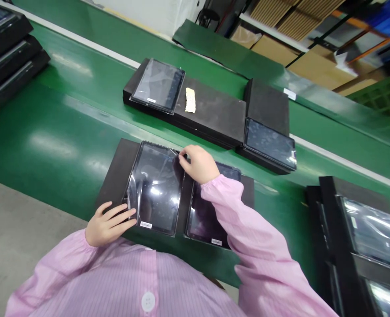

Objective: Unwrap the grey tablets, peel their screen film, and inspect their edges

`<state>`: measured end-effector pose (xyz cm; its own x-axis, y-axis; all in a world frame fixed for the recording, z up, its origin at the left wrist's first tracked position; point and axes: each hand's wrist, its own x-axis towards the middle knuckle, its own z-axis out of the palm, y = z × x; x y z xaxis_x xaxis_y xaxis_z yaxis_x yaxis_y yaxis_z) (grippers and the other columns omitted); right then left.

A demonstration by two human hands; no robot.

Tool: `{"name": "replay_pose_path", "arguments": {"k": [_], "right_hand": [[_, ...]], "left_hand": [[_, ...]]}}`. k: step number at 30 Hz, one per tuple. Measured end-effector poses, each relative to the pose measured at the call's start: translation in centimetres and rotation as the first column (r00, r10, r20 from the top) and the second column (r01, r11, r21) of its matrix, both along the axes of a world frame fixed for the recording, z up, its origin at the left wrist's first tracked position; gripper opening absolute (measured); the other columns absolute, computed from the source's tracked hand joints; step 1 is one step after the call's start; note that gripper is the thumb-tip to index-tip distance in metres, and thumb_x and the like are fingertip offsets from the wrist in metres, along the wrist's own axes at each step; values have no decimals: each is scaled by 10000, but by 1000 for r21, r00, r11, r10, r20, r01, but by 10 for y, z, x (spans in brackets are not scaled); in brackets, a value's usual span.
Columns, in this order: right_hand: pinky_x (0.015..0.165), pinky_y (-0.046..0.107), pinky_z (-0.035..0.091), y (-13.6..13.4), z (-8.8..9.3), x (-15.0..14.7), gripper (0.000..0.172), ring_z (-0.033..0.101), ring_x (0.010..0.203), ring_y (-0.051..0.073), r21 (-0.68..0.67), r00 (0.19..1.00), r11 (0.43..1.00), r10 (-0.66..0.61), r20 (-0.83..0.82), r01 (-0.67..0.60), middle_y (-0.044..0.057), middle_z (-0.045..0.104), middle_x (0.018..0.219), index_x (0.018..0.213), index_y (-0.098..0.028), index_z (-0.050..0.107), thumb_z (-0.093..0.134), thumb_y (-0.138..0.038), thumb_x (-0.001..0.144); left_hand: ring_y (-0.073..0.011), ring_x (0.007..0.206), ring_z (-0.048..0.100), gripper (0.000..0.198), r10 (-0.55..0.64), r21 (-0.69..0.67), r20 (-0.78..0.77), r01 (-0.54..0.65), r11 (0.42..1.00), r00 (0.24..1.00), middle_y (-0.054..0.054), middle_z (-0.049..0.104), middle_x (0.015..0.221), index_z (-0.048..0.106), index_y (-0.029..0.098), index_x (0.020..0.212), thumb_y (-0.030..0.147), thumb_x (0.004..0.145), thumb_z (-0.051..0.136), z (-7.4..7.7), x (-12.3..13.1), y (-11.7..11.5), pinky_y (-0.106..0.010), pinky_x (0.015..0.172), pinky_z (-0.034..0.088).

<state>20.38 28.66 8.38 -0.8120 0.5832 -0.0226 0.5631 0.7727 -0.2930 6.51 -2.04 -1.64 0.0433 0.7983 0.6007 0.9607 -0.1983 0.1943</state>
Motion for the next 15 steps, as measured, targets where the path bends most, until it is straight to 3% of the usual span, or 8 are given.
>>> {"name": "replay_pose_path", "arguments": {"k": [3,6,8,9,10,12,14,15], "right_hand": [[853,350,513,-29,-1,-1,124,663,919,243,-39,995,994,97,-27,-98,94,727,965,914,-189,643,519,-195,921],[874,352,526,-68,-2,1,124,676,929,229,-131,972,965,213,-97,-225,98,731,981,918,-188,618,496,-175,935],[873,357,537,-95,1,7,130,683,920,220,-264,940,908,282,-194,-327,101,733,972,906,-185,603,479,-161,939],[862,349,543,-107,3,11,126,688,904,210,-352,914,850,317,-252,-392,94,735,966,902,-187,599,480,-159,934],[843,329,549,-119,7,17,110,693,882,197,-445,880,764,354,-316,-467,81,740,954,898,-190,596,492,-168,926],[785,269,553,-137,17,29,69,700,820,164,-593,783,511,412,-466,-622,52,751,912,880,-197,590,530,-211,911],[735,212,543,-148,25,41,101,701,772,136,-643,672,233,422,-608,-729,45,758,877,851,-198,573,543,-263,922],[723,197,538,-150,28,45,131,697,757,127,-641,628,128,414,-659,-757,52,757,864,843,-198,563,528,-280,937]], "left_hand": [[-165,1021,688,289,-34,-43,-17,33,999,999,41,783,1049,744,336,1030,157,900,558,8,1,5,-384,1144,314],[-165,872,672,198,48,12,-24,-48,999,999,28,784,918,745,313,1017,231,894,614,9,2,6,-371,1084,345],[-160,766,630,144,119,77,-36,-116,990,992,30,758,802,751,318,982,283,871,667,5,2,4,-356,1019,376],[-160,735,608,127,143,108,-52,-136,985,988,36,744,764,753,324,966,304,856,693,2,1,1,-352,989,388],[-161,718,589,120,155,137,-77,-144,980,985,45,735,742,752,333,956,321,841,718,-1,0,-1,-349,964,396],[-167,718,568,138,162,174,-130,-139,975,978,67,738,745,747,348,949,346,812,764,-5,-1,-6,-347,922,404],[-168,723,565,185,168,180,-174,-136,974,970,94,755,780,742,350,948,340,777,811,-5,-3,-9,-344,864,407],[-166,712,564,192,174,187,-183,-140,972,968,109,760,790,740,352,937,331,766,825,-3,-3,-9,-343,829,403]]}}
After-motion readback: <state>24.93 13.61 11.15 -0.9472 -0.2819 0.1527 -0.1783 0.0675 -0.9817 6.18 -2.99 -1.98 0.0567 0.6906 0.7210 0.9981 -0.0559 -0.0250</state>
